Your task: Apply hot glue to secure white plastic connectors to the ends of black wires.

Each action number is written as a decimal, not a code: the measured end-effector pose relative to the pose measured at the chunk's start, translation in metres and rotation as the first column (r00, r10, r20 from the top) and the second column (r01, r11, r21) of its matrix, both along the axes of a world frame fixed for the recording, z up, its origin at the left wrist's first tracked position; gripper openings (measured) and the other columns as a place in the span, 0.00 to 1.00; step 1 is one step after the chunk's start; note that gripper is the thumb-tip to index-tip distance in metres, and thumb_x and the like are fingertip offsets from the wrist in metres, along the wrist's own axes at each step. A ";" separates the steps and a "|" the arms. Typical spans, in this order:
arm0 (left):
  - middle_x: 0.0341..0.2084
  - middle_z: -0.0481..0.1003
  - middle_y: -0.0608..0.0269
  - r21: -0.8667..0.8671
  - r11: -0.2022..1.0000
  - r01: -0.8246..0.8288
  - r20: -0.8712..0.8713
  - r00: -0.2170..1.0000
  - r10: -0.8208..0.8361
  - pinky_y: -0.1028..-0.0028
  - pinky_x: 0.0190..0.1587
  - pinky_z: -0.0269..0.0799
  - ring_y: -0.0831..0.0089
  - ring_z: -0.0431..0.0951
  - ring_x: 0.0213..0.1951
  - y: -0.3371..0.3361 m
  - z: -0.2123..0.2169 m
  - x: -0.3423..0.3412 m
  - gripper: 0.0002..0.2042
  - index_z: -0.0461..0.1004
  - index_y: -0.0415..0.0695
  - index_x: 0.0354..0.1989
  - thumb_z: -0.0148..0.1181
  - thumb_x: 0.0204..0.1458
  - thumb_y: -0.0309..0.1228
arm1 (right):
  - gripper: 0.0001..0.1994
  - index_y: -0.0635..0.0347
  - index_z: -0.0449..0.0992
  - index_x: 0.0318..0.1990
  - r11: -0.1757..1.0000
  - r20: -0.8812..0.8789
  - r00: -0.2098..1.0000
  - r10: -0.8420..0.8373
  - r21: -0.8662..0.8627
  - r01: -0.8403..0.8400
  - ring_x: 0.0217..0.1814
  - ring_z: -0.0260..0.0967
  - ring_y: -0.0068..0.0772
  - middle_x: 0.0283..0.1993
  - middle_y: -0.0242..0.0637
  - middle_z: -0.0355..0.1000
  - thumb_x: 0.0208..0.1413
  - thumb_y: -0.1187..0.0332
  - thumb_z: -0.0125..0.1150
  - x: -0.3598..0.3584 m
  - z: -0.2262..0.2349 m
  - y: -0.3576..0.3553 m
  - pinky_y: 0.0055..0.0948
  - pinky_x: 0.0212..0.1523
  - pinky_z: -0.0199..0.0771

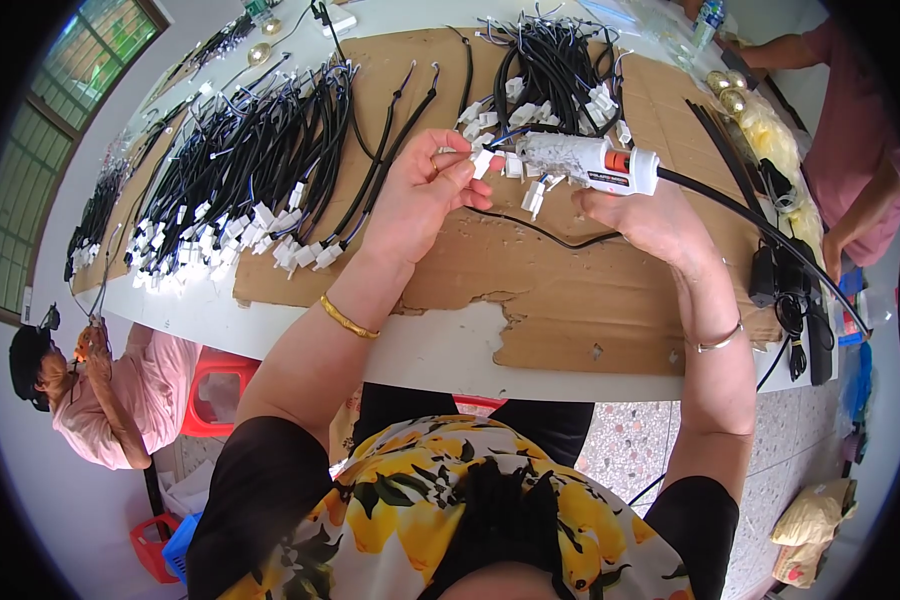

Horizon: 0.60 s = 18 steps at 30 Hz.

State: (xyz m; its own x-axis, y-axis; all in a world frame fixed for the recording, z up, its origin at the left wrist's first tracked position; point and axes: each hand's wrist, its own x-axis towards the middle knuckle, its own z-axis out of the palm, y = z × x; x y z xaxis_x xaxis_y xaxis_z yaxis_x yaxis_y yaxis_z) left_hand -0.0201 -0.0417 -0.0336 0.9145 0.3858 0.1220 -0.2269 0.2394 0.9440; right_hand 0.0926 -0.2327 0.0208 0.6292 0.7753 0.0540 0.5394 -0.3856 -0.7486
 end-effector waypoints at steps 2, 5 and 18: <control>0.36 0.72 0.51 0.006 1.000 0.018 -0.007 1.000 -0.018 0.76 0.33 0.71 0.75 0.72 0.29 0.001 -0.001 0.000 0.06 0.61 0.42 0.38 0.43 0.53 0.21 | 0.11 0.60 0.71 0.32 0.999 0.027 0.999 0.019 0.046 -0.020 0.24 0.64 0.30 0.24 0.38 0.69 0.40 0.65 0.55 0.001 0.000 0.000 0.26 0.30 0.65; 0.37 0.72 0.51 0.005 0.999 0.043 -0.004 0.999 -0.043 0.77 0.33 0.70 0.76 0.71 0.29 0.002 -0.003 -0.001 0.06 0.62 0.45 0.39 0.43 0.54 0.23 | 0.12 0.64 0.69 0.32 1.000 -0.026 0.999 0.027 0.000 -0.027 0.28 0.60 0.19 0.26 0.33 0.68 0.40 0.68 0.60 0.001 0.002 -0.001 0.22 0.33 0.64; 0.36 0.72 0.52 -0.094 0.989 0.116 0.012 0.993 -0.115 0.75 0.35 0.70 0.74 0.71 0.29 0.004 -0.003 -0.002 0.05 0.61 0.45 0.39 0.42 0.55 0.24 | 0.13 0.64 0.70 0.33 1.000 -0.029 1.000 0.003 -0.026 -0.004 0.28 0.61 0.20 0.26 0.33 0.69 0.40 0.67 0.60 -0.001 0.007 -0.001 0.22 0.32 0.64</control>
State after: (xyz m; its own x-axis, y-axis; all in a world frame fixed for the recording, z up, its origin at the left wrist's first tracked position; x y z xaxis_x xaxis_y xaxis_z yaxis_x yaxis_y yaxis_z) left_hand -0.0225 -0.0376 -0.0370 0.9529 0.2876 0.0964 -0.1990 0.3527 0.9143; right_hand 0.0915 -0.2334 0.0279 0.6272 0.7787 0.0153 0.5191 -0.4034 -0.7535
